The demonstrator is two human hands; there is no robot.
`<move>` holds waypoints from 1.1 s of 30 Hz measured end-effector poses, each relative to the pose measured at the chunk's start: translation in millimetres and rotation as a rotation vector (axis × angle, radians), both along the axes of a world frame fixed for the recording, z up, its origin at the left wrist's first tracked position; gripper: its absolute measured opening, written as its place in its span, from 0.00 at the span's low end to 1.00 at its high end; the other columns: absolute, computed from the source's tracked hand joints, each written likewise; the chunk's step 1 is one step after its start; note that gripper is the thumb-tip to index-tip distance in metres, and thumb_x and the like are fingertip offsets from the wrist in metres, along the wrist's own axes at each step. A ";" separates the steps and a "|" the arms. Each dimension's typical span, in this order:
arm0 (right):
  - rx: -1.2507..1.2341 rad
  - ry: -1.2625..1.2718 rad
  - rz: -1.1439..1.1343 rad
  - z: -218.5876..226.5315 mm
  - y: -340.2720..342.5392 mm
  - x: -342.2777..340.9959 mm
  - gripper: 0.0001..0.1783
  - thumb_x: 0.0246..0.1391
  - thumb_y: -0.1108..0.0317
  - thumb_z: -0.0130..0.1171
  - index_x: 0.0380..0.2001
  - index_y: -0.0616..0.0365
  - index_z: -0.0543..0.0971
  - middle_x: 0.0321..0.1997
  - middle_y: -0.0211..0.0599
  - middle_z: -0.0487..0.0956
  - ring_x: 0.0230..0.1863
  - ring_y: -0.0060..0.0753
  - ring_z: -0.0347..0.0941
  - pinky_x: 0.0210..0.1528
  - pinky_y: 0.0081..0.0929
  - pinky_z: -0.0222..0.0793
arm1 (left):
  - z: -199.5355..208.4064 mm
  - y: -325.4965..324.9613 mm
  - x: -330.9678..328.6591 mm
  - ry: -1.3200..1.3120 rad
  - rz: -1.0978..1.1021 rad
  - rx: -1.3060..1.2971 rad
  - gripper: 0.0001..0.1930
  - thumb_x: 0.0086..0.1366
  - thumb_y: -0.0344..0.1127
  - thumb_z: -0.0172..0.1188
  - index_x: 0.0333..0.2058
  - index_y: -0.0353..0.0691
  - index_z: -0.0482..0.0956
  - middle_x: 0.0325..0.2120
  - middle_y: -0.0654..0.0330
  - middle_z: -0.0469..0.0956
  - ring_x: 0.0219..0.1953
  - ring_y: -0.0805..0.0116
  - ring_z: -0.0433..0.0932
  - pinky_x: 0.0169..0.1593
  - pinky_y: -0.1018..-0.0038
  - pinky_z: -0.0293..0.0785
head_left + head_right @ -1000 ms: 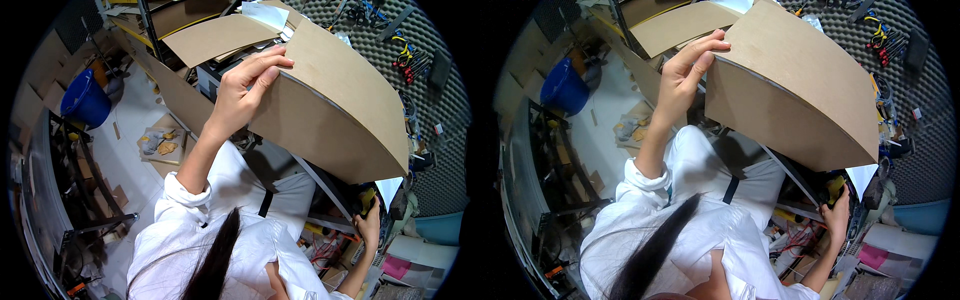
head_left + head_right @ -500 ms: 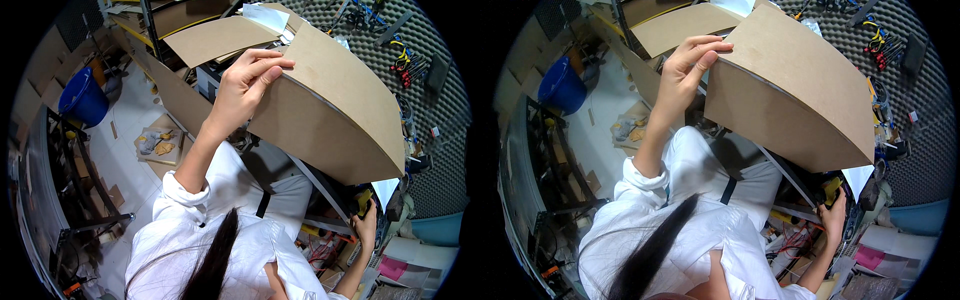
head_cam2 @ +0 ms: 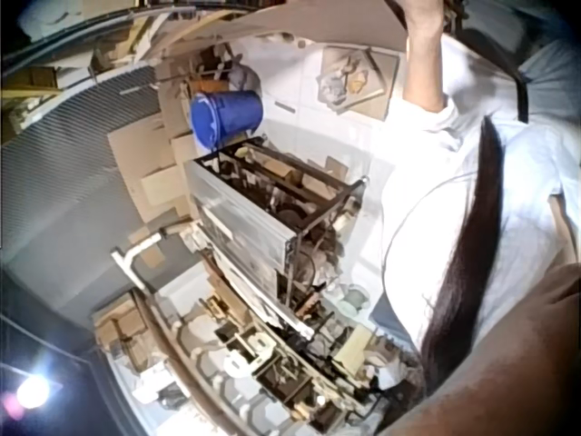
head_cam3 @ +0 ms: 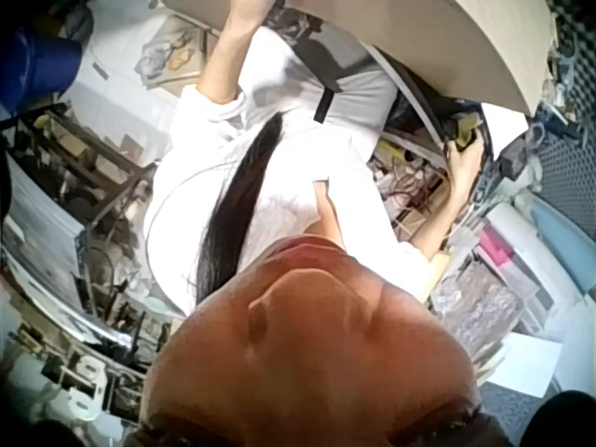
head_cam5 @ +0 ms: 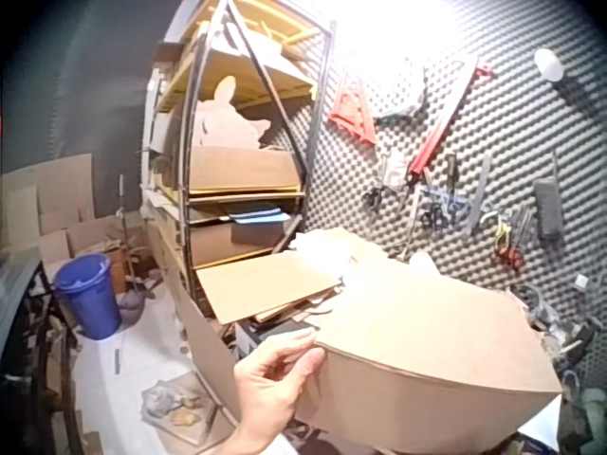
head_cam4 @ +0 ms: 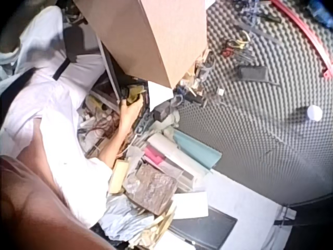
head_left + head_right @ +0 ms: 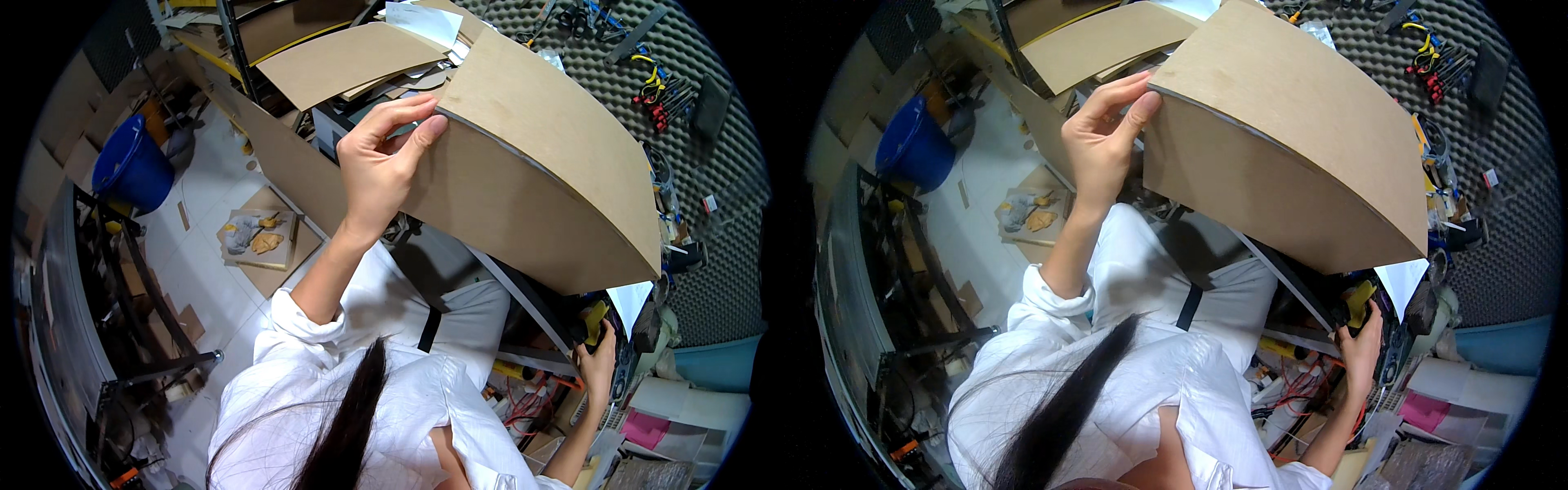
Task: The person assembles a cardboard box by folding the flaps and securing them with a staple gun. They repeatedly align the edges and staple the seams to form a closed box shape.
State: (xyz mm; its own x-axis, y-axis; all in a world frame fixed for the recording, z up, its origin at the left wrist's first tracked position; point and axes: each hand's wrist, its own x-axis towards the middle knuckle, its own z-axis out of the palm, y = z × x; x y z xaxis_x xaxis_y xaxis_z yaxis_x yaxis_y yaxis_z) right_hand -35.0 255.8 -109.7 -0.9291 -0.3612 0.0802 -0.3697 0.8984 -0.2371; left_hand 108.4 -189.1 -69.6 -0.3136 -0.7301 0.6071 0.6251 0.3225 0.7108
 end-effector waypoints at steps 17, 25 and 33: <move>-0.021 0.023 0.006 6.1 -7.8 11.1 0.38 0.50 0.73 0.63 0.66 0.61 0.64 0.57 0.55 0.72 0.57 0.58 0.71 0.60 0.43 0.67 | 9.3 -35.8 0.1 -0.099 -0.035 -0.515 0.10 0.71 0.31 0.56 0.47 0.38 0.84 0.51 0.52 0.81 0.59 0.60 0.77 0.61 0.67 0.72; -0.066 0.173 0.091 -8.0 5.8 2.1 0.37 0.47 0.78 0.63 0.62 0.60 0.66 0.55 0.54 0.72 0.58 0.59 0.70 0.59 0.43 0.67 | 10.7 -29.3 -4.7 -0.069 -0.059 -0.440 0.10 0.69 0.28 0.58 0.46 0.38 0.84 0.49 0.53 0.82 0.57 0.61 0.79 0.57 0.68 0.77; -0.069 0.385 -0.021 31.7 34.0 -17.6 0.19 0.53 0.70 0.70 0.46 0.68 0.78 0.36 0.57 0.82 0.40 0.58 0.79 0.46 0.42 0.72 | 19.3 -34.4 4.9 -0.132 -0.103 -0.438 0.10 0.67 0.28 0.62 0.46 0.39 0.84 0.48 0.55 0.83 0.57 0.61 0.79 0.57 0.69 0.79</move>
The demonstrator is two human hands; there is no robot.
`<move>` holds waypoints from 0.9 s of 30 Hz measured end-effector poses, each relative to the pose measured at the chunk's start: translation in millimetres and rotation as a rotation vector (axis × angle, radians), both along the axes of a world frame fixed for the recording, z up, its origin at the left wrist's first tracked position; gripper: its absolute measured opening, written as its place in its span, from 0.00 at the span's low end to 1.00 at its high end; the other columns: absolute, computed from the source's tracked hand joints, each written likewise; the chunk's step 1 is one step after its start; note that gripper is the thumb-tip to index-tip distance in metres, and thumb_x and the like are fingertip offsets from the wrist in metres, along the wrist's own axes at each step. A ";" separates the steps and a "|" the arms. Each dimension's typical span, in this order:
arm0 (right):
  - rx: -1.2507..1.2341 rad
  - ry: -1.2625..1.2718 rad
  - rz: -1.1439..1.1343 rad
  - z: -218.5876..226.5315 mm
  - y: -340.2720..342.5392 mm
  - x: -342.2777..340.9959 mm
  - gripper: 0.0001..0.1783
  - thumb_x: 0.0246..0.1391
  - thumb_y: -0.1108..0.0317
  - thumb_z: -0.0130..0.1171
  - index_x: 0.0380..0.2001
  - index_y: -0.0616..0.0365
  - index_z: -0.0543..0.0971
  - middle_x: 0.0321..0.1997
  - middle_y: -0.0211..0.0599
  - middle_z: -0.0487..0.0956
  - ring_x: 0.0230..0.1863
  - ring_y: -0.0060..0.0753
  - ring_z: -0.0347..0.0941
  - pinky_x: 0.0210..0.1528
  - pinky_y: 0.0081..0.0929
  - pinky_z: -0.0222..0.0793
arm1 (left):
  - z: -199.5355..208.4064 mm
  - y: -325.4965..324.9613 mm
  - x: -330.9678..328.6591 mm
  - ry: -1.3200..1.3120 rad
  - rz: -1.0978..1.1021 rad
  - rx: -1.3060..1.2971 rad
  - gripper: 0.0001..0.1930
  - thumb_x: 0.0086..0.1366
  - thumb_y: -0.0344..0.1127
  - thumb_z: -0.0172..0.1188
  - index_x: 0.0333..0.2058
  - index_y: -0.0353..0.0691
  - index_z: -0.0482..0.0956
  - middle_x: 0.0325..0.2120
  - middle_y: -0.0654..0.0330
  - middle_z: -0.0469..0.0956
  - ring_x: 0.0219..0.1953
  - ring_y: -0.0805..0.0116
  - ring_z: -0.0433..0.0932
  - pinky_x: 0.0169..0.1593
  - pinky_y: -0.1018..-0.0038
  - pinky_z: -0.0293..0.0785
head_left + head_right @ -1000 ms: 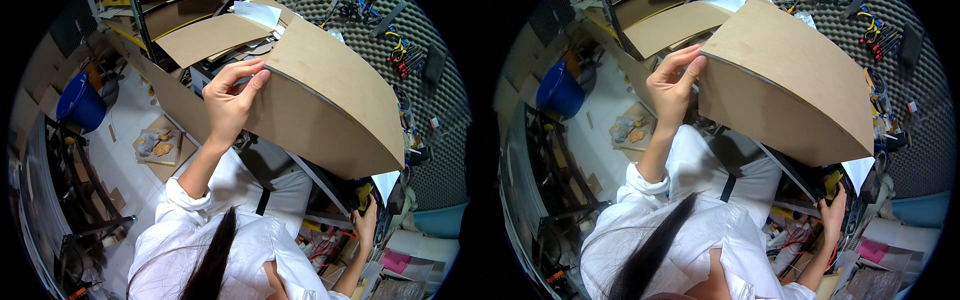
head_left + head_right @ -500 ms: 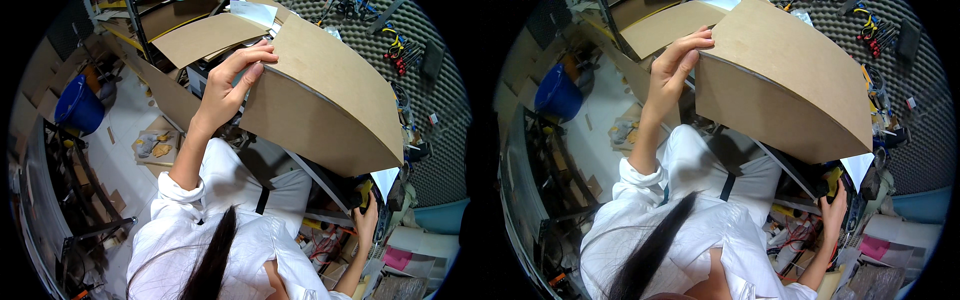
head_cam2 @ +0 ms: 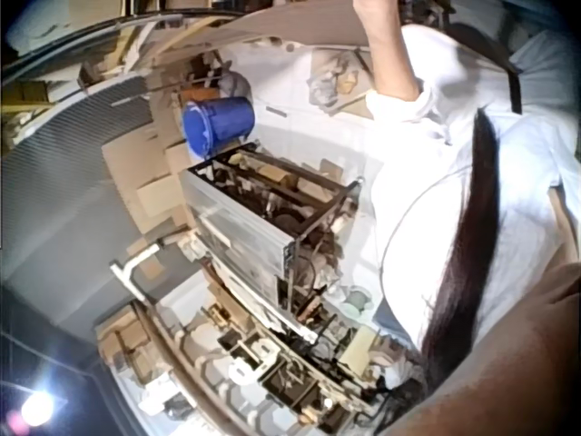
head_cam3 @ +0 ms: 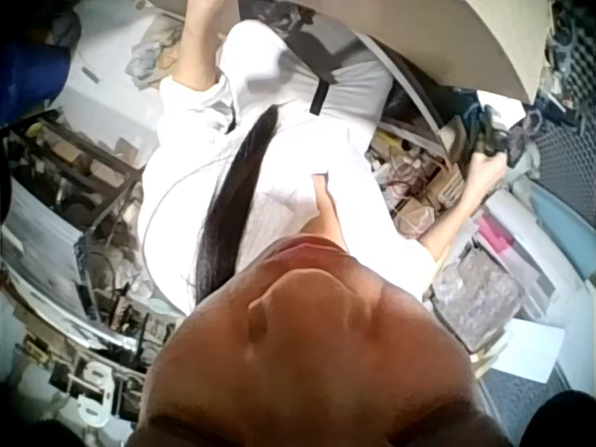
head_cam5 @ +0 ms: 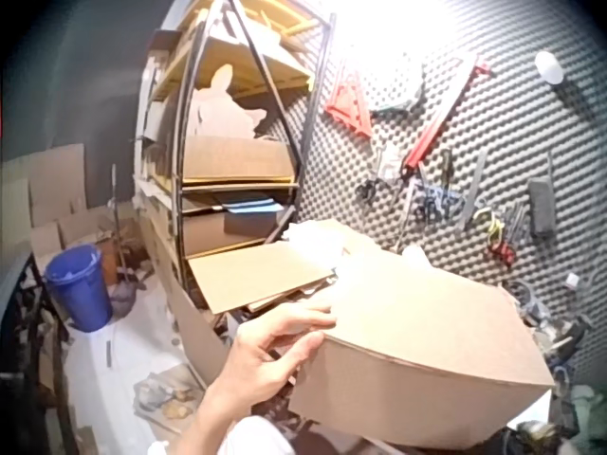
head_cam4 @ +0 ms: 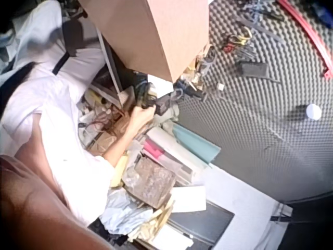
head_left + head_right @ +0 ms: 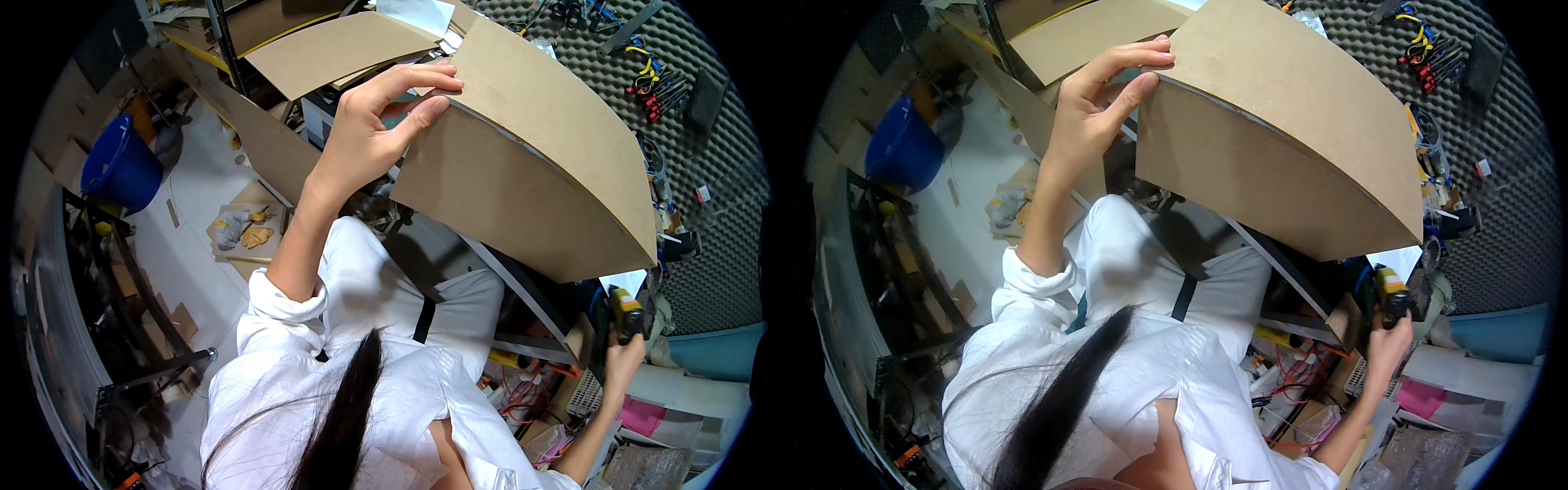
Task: The person assembles a cardboard box by folding the flaps and securing them with a staple gun. They repeatedly align the edges and staple the seams to form a closed box shape.
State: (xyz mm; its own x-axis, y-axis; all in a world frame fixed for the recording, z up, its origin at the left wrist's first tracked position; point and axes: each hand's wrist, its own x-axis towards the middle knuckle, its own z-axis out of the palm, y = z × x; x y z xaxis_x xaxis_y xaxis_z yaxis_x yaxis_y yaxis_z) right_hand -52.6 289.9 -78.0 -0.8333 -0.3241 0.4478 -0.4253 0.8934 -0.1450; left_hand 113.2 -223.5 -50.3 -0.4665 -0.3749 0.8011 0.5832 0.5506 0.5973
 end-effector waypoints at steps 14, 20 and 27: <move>-0.109 -0.126 0.283 265.8 -124.2 5.0 0.22 0.65 0.49 0.58 0.40 0.60 0.77 0.18 0.28 0.70 0.16 0.18 0.64 0.22 0.18 0.58 | -2.6 0.8 -2.5 -0.021 -0.001 -0.003 0.10 0.69 0.28 0.61 0.48 0.40 0.85 0.52 0.56 0.81 0.59 0.65 0.77 0.55 0.73 0.77; 0.128 -0.318 0.485 271.8 -277.8 31.9 0.30 0.56 0.43 0.64 0.43 0.63 0.77 0.21 0.30 0.75 0.13 0.16 0.67 0.17 0.14 0.62 | -1.8 5.6 -10.5 0.032 -0.040 0.049 0.10 0.66 0.26 0.62 0.45 0.40 0.86 0.48 0.53 0.83 0.57 0.60 0.79 0.57 0.68 0.79; 0.249 -0.681 0.688 268.1 -360.3 38.8 0.27 0.52 0.55 0.70 0.43 0.70 0.78 0.28 0.40 0.82 0.12 0.18 0.69 0.14 0.14 0.67 | -5.4 -0.8 8.7 -0.022 0.042 -0.004 0.11 0.70 0.27 0.59 0.49 0.39 0.84 0.53 0.55 0.80 0.60 0.63 0.76 0.56 0.73 0.76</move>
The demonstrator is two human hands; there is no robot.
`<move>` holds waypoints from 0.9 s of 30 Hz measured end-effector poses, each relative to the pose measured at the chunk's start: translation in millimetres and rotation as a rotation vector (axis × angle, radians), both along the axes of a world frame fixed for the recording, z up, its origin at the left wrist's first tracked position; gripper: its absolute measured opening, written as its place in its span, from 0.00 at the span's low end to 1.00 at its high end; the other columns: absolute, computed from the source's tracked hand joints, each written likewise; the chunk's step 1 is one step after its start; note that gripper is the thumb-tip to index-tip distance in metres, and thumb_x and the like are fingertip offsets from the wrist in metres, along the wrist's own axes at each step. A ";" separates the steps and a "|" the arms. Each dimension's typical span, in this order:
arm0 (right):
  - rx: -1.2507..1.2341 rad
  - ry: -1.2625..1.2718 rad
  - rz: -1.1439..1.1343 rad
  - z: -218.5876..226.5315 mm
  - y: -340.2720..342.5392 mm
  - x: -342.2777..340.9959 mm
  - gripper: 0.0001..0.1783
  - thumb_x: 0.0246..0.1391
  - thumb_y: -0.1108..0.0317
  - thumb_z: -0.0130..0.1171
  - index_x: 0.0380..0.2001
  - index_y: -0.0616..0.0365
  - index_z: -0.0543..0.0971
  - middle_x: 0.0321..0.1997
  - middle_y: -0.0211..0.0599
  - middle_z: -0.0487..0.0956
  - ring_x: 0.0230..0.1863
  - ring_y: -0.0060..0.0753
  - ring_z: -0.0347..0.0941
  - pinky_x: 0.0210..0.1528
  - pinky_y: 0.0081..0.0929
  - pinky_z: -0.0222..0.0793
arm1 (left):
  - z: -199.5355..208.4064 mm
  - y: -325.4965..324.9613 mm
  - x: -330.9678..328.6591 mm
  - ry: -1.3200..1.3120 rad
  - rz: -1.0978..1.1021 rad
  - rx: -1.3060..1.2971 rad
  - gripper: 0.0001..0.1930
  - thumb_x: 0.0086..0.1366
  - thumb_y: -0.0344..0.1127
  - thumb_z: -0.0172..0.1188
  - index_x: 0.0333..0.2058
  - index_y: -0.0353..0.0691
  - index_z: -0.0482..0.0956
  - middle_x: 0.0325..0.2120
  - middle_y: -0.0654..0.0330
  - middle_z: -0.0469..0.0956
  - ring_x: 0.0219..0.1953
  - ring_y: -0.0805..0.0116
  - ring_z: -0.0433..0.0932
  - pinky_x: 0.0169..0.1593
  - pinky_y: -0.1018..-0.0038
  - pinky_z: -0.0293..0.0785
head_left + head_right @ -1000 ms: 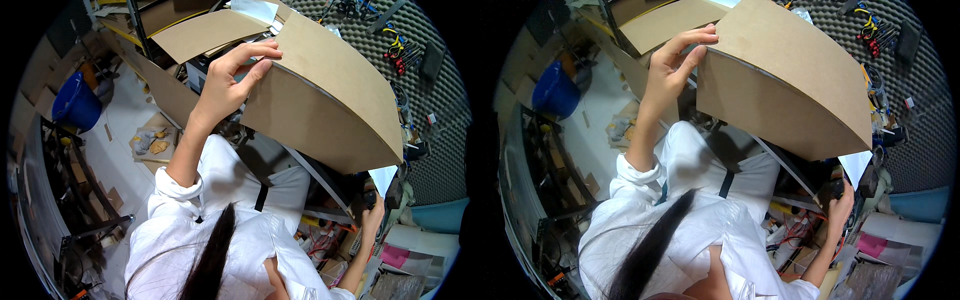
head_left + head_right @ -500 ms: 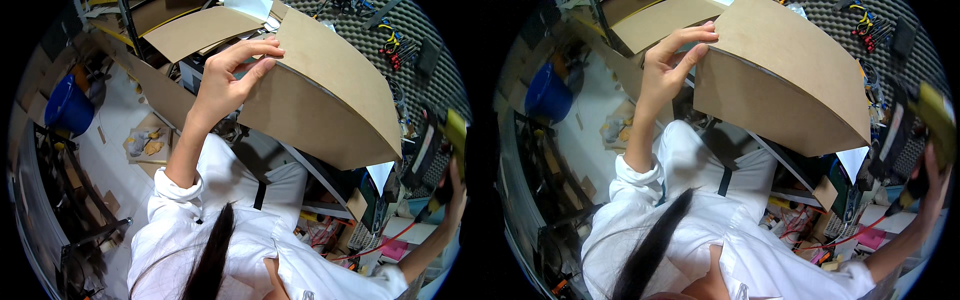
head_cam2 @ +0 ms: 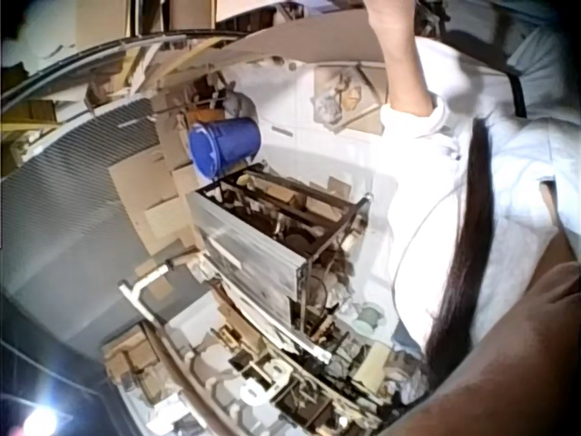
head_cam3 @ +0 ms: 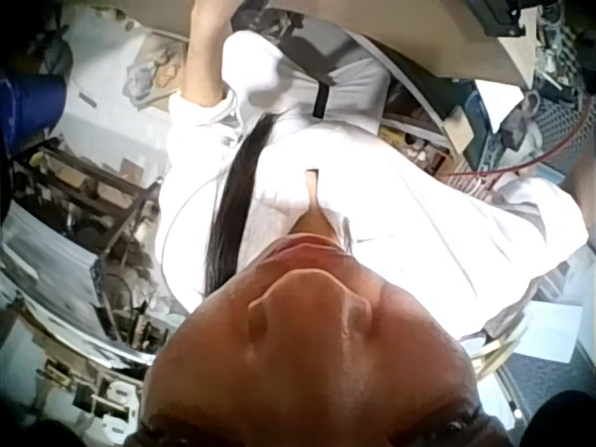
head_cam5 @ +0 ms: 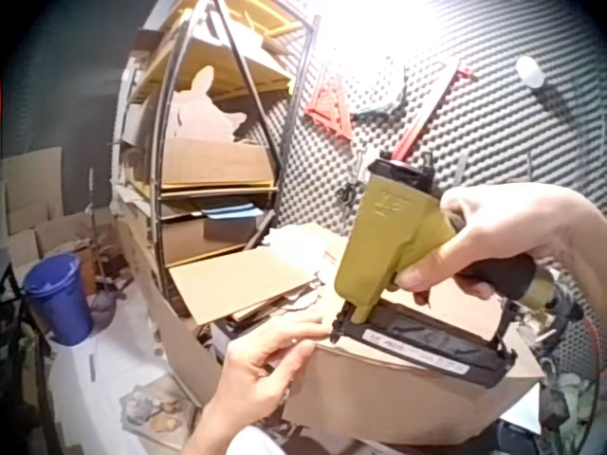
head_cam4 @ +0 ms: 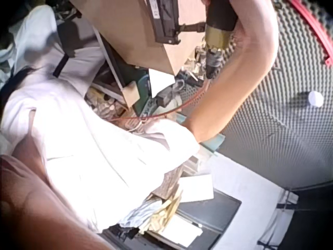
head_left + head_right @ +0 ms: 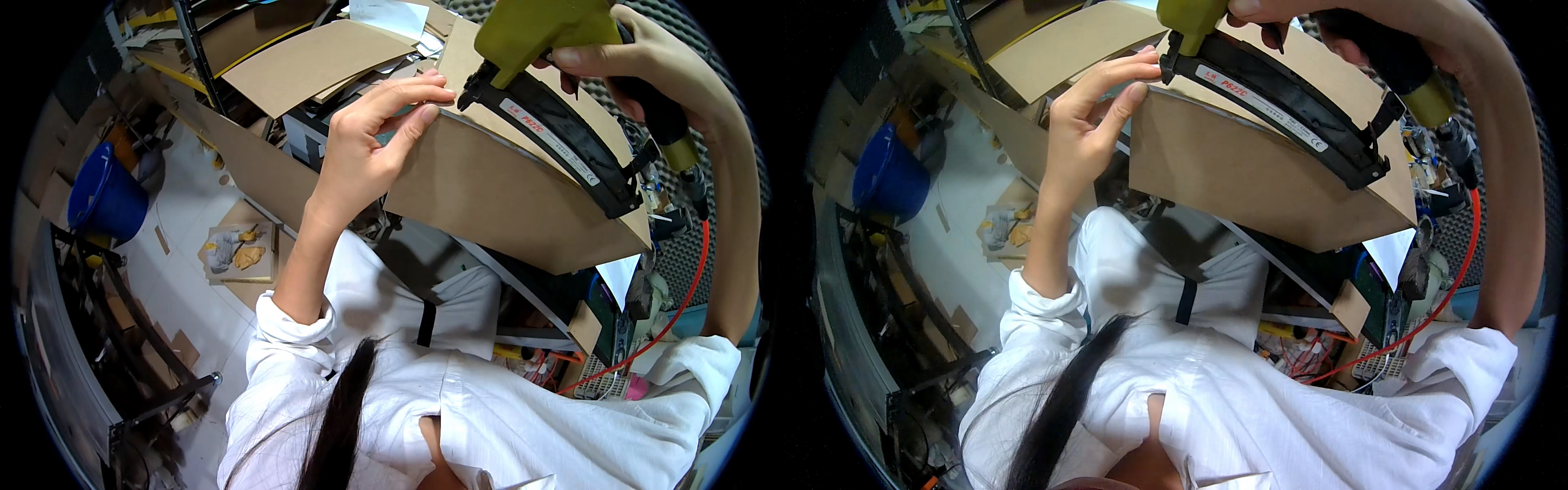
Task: The person assembles a cardboard box by folding the flaps and securing them with a staple gun. They repeatedly align the edges and staple the seams to form a closed box shape.
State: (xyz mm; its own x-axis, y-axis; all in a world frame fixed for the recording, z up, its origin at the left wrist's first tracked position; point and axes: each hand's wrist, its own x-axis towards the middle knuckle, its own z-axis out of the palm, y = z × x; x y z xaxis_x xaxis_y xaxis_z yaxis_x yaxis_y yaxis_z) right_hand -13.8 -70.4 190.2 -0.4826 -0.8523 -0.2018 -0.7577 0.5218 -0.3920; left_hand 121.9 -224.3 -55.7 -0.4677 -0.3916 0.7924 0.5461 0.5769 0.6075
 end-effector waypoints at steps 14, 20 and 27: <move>0.060 -0.073 -0.131 8.6 -12.1 25.2 0.17 0.52 0.64 0.71 0.34 0.71 0.83 0.22 0.35 0.81 0.12 0.18 0.69 0.15 0.15 0.63 | 1.4 2.9 -10.1 0.025 -0.017 -0.035 0.11 0.70 0.27 0.58 0.48 0.38 0.83 0.53 0.55 0.81 0.59 0.64 0.76 0.53 0.75 0.78; 0.024 0.002 -0.127 3.7 -13.4 22.3 0.16 0.52 0.65 0.72 0.34 0.71 0.83 0.22 0.35 0.81 0.12 0.18 0.69 0.15 0.15 0.64 | 0.0 2.9 -8.9 0.018 -0.024 -0.009 0.11 0.70 0.27 0.58 0.49 0.38 0.83 0.54 0.54 0.80 0.59 0.65 0.77 0.53 0.75 0.78; 0.076 -0.091 -0.113 10.2 -15.4 19.0 0.16 0.52 0.66 0.72 0.34 0.72 0.83 0.25 0.38 0.82 0.12 0.17 0.69 0.13 0.16 0.62 | 0.7 3.3 -9.4 0.012 -0.010 -0.026 0.10 0.70 0.29 0.58 0.48 0.38 0.83 0.54 0.55 0.80 0.59 0.65 0.77 0.54 0.74 0.77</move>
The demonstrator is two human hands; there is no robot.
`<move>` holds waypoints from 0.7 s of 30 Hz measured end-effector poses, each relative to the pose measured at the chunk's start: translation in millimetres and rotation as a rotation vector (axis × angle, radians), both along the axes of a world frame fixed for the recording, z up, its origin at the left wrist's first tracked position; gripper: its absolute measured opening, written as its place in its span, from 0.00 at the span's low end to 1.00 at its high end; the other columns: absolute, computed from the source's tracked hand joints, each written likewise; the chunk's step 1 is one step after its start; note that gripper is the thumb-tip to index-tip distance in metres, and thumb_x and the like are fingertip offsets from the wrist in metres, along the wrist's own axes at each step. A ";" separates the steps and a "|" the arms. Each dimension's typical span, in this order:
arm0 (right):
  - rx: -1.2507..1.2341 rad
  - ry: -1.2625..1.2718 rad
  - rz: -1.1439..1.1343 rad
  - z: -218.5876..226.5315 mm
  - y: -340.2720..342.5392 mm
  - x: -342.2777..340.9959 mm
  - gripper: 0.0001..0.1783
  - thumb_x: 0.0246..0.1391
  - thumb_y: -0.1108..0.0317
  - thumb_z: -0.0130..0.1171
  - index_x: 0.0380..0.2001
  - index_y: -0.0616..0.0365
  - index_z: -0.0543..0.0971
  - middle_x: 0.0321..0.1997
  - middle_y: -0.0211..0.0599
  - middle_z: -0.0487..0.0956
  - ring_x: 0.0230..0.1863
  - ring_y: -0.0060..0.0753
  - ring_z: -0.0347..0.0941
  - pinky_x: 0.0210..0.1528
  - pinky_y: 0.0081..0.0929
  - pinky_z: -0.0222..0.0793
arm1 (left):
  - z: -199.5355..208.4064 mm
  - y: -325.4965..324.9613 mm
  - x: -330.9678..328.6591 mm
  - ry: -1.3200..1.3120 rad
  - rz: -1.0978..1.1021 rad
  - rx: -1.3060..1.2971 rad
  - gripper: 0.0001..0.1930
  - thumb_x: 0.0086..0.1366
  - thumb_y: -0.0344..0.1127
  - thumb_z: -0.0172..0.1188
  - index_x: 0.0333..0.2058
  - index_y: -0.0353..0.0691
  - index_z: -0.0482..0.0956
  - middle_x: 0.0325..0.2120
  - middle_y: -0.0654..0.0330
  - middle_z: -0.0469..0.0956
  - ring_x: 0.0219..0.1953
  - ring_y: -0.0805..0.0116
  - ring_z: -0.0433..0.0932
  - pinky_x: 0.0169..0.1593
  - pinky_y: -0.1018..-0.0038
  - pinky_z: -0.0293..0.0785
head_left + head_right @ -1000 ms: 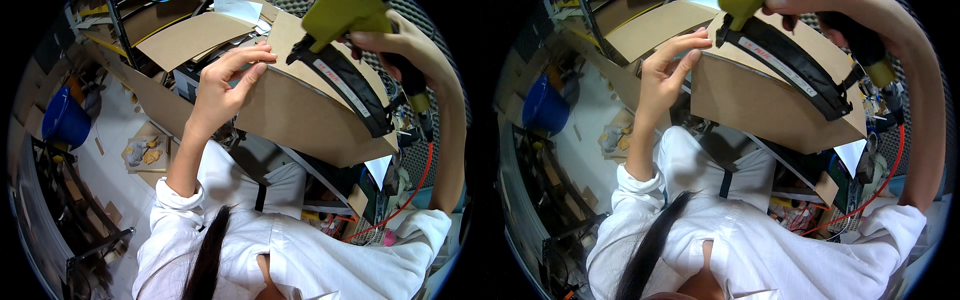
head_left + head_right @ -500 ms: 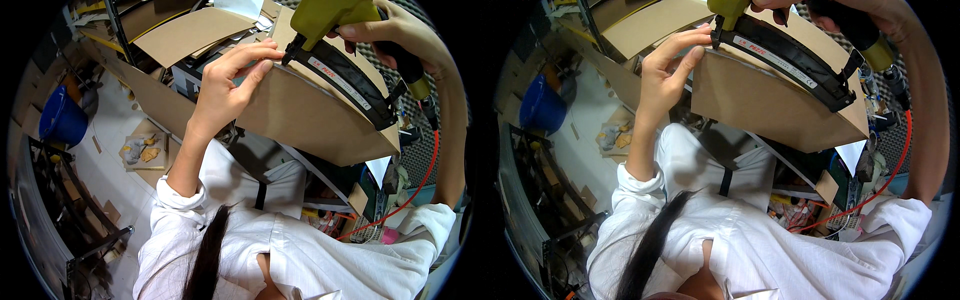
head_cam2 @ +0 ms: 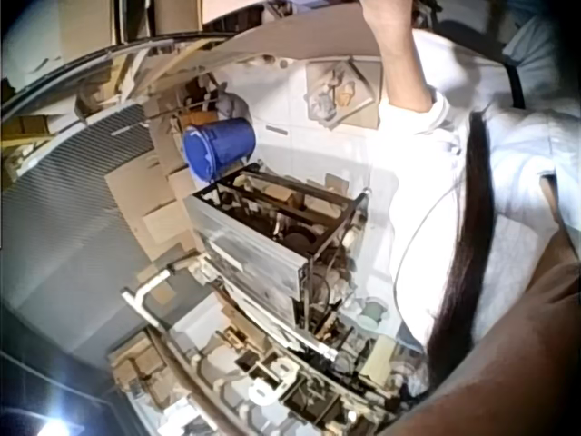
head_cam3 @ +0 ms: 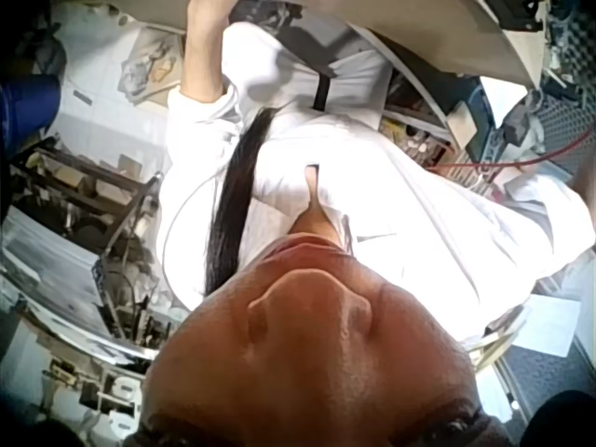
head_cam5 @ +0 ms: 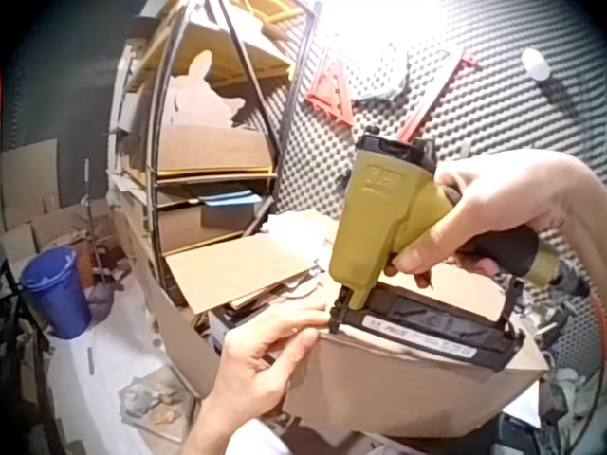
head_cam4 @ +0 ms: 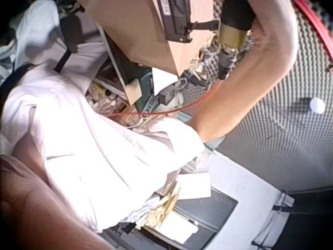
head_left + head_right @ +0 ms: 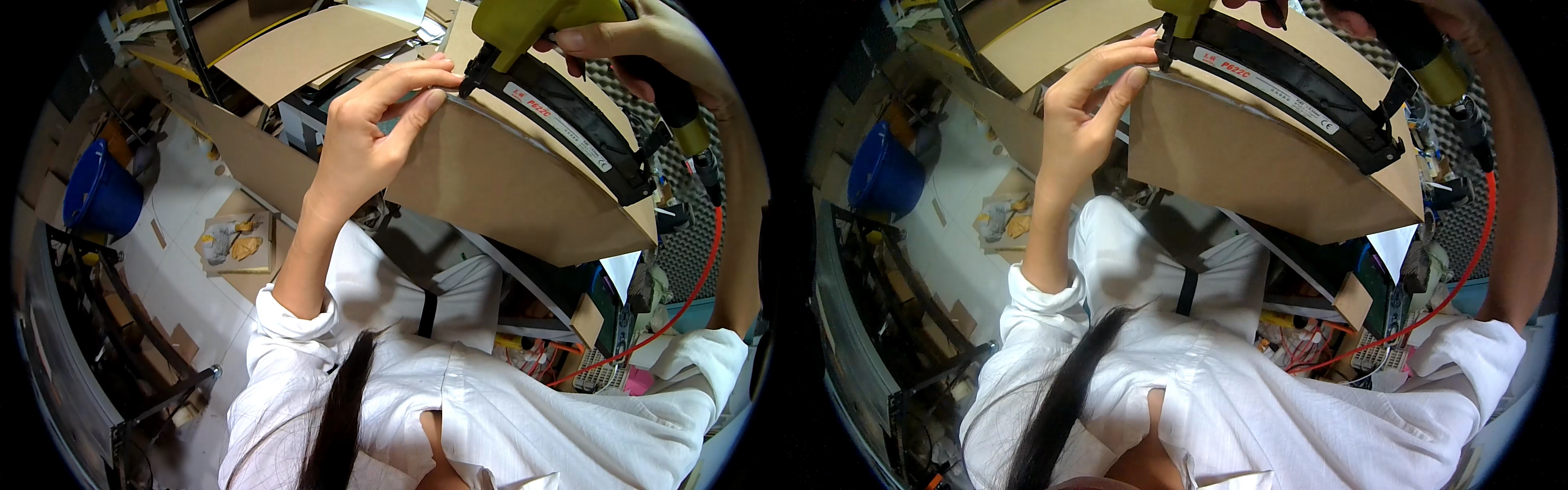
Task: The person assembles a cardboard box by folding the flaps and securing them with a staple gun. They repeatedly align the edges and staple the seams to form a closed box shape.
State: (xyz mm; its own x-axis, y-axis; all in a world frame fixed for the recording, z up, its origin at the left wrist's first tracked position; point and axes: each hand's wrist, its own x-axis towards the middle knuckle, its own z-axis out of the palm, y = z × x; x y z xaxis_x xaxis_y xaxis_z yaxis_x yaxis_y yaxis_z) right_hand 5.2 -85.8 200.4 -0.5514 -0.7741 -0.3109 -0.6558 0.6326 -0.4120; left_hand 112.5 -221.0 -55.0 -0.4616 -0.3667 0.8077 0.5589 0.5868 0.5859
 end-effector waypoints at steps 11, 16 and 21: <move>-0.039 0.017 -0.026 -2.9 0.2 9.6 0.17 0.51 0.66 0.73 0.34 0.72 0.83 0.26 0.38 0.82 0.12 0.18 0.68 0.14 0.17 0.62 | 0.2 3.2 -3.0 0.055 0.016 0.079 0.10 0.66 0.25 0.62 0.44 0.40 0.85 0.48 0.54 0.83 0.55 0.61 0.80 0.55 0.70 0.80; 0.004 0.029 -0.079 0.1 -2.4 9.1 0.17 0.50 0.64 0.73 0.32 0.71 0.83 0.24 0.38 0.81 0.12 0.19 0.68 0.14 0.17 0.62 | 0.5 2.6 -2.9 0.066 0.009 0.074 0.10 0.66 0.25 0.62 0.45 0.40 0.85 0.49 0.54 0.83 0.55 0.62 0.81 0.54 0.71 0.80; 0.008 0.009 0.034 -2.4 -1.7 -3.8 0.18 0.50 0.63 0.74 0.31 0.71 0.82 0.22 0.38 0.80 0.12 0.20 0.68 0.14 0.18 0.62 | -0.5 2.9 -3.0 0.061 0.004 0.081 0.11 0.66 0.25 0.62 0.45 0.40 0.85 0.50 0.55 0.83 0.54 0.62 0.81 0.53 0.72 0.81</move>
